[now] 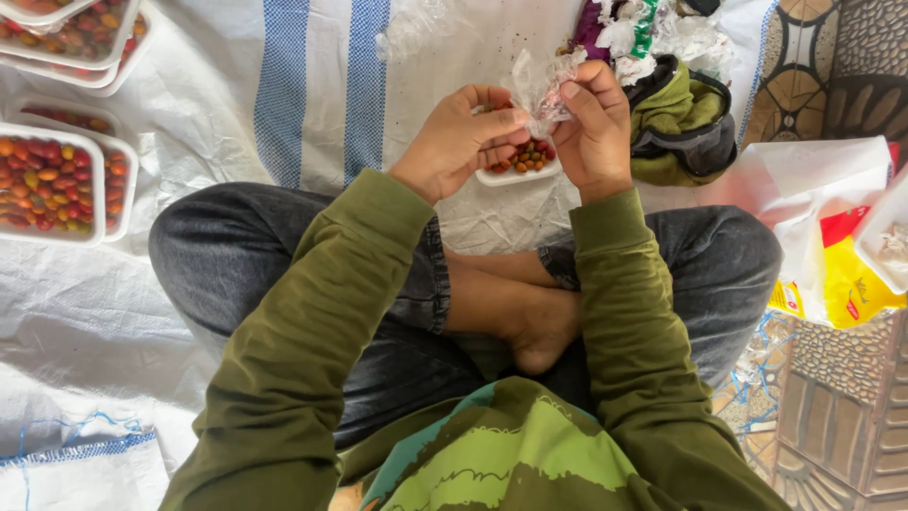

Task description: A person is manually wrapping small plastic trays containing produce with plastic film and sealing them.

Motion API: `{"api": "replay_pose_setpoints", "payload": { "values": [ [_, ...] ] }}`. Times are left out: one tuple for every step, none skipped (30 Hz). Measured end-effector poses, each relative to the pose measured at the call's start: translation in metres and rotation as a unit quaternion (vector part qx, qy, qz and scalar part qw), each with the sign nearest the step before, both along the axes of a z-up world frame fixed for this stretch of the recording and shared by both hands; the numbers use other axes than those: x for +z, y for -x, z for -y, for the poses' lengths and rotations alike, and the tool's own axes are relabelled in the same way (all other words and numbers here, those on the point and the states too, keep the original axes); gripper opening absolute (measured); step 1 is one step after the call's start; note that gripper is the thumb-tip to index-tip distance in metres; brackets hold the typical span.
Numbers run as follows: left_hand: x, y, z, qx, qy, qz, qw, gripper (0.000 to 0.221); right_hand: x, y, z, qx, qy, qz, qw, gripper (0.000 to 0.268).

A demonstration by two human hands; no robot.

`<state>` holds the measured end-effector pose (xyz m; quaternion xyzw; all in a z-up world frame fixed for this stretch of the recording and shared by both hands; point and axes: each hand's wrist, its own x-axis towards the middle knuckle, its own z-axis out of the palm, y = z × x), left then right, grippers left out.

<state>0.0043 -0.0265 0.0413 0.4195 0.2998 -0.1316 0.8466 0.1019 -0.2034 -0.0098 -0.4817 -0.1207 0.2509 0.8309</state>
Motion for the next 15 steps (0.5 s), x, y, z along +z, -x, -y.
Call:
{"api": "replay_pose_setpoints", "payload": {
  "values": [
    [0.000,0.002,-0.001,0.001,-0.001,0.001,1.000,0.042,0.002,0.002,0.001,0.001,-0.001,0.001,1.000,0.007],
    [-0.001,0.004,-0.001,0.006,-0.007,0.012,1.000,0.039,0.004,0.005,0.001,-0.003,-0.005,-0.002,1.000,0.006],
    [-0.002,0.007,0.000,0.010,-0.012,0.022,1.000,0.036,0.006,0.008,0.003,-0.008,-0.009,-0.006,1.000,0.005],
    [0.001,0.010,-0.003,0.011,-0.012,0.023,1.000,0.036,0.007,0.008,0.008,-0.008,-0.009,-0.005,1.000,0.005],
    [0.004,0.013,-0.005,0.009,-0.035,0.018,0.999,0.030,0.008,0.008,0.013,-0.029,0.017,0.008,0.999,0.006],
    [0.006,0.016,-0.008,0.007,-0.059,0.012,0.998,0.025,0.009,0.009,0.017,-0.050,0.043,0.020,0.998,0.008],
    [0.010,0.018,-0.011,0.008,-0.059,0.014,0.998,0.025,0.008,0.008,0.021,-0.050,0.043,0.022,0.998,0.008],
    [0.013,0.019,-0.014,0.006,-0.073,0.006,0.997,0.026,0.008,0.008,0.025,-0.075,0.041,0.048,0.995,0.007],
    [0.016,0.022,-0.018,0.004,-0.087,-0.004,0.996,0.027,0.007,0.008,0.029,-0.101,0.039,0.073,0.991,0.006],
    [0.018,0.026,-0.018,0.006,-0.087,-0.004,0.996,0.027,0.011,0.013,0.030,-0.100,0.038,0.073,0.992,0.006],
    [0.020,0.028,-0.019,0.009,-0.100,-0.007,0.995,0.025,0.015,0.016,0.032,-0.104,0.046,0.061,0.992,0.006],
    [0.022,0.030,-0.019,0.012,-0.112,-0.010,0.994,0.024,0.020,0.020,0.034,-0.109,0.054,0.048,0.991,0.005],
    [0.009,0.033,-0.018,0.011,-0.112,-0.009,0.994,0.024,0.024,0.025,0.033,-0.110,0.054,0.049,0.991,0.005],
    [-0.004,0.037,-0.016,0.012,-0.248,0.157,0.956,0.018,0.029,0.029,0.033,-0.110,0.068,0.029,0.991,0.005],
    [-0.017,0.039,-0.014,0.013,-0.373,0.315,0.873,0.016,0.033,0.033,0.032,-0.111,0.081,0.009,0.990,0.006]
  ]
}}
